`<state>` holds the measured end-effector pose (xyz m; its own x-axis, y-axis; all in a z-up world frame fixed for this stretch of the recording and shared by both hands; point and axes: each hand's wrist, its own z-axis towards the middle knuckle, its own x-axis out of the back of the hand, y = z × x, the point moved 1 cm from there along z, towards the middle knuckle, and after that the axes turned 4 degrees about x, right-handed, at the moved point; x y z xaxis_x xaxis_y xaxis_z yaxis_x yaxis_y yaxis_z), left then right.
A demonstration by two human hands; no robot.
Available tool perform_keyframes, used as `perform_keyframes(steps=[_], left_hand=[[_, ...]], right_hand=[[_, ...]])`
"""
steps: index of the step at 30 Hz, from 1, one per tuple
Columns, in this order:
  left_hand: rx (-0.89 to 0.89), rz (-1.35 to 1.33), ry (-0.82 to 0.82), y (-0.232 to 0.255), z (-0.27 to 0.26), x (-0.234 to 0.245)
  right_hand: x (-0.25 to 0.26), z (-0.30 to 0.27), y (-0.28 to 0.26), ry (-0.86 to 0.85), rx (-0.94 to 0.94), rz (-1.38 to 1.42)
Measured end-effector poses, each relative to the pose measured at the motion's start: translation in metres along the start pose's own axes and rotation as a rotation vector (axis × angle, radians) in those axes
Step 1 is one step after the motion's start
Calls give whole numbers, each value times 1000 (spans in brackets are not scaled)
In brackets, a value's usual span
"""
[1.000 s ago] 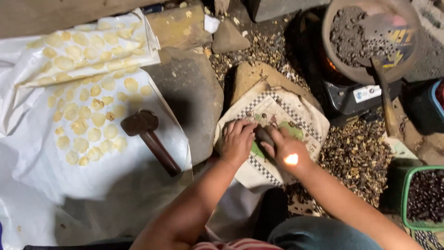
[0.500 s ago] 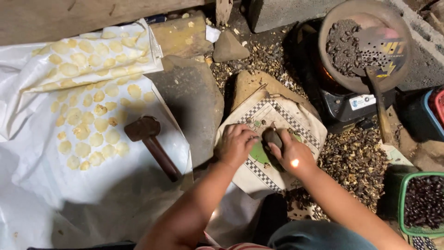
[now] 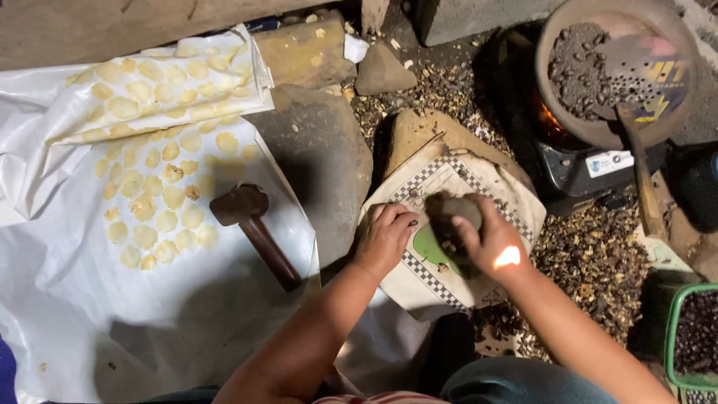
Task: Cracking nuts with a wooden mallet and peeling the kernels manually on the floor.
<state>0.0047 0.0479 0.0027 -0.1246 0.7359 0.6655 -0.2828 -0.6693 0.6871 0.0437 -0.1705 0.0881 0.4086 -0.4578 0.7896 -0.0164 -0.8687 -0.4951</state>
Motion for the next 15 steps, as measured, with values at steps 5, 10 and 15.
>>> perform_keyframes(steps=[5, 10, 15], left_hand=[[63, 53, 6, -5, 3, -14], [137, 105, 5, 10, 13, -37], [115, 99, -9, 9, 8, -13]], right_hand=[[-20, 2, 22, -45, -15, -245], [-18, 4, 26, -67, -1, -251], [-14, 4, 4, -15, 22, -94]])
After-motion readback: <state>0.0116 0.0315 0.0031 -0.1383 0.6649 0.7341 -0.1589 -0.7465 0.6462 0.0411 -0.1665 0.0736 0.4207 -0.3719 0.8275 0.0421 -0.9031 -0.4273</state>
